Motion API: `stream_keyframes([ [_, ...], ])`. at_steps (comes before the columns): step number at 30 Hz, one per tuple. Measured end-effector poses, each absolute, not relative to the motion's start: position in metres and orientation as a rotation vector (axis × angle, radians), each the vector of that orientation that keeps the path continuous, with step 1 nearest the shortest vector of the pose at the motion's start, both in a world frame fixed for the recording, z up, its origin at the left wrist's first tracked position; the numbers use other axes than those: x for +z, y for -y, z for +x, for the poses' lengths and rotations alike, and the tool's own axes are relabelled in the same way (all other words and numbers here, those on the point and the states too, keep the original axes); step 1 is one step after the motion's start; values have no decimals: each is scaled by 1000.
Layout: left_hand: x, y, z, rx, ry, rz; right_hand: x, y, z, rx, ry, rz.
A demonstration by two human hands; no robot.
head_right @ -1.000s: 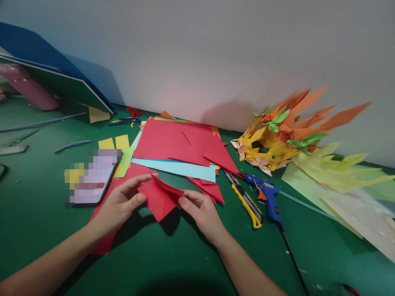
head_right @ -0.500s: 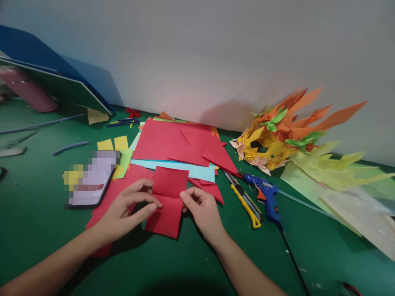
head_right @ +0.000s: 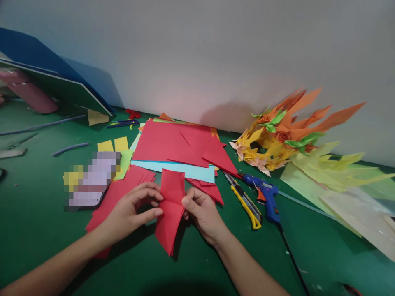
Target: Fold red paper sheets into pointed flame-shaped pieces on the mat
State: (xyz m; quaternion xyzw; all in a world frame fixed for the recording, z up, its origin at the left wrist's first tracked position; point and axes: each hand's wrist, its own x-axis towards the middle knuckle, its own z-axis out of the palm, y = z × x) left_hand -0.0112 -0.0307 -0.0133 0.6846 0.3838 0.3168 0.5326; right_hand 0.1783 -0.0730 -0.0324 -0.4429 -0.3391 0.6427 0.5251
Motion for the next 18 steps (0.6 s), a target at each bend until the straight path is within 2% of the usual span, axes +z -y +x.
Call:
stream_keyframes([
  [11, -18, 36, -12, 670, -803, 1260, -29, 77, 176, 1555, 755, -983],
  [18, -16, 38, -9, 715, -770, 1327, -33, 77, 172, 1431, 974, -1057],
])
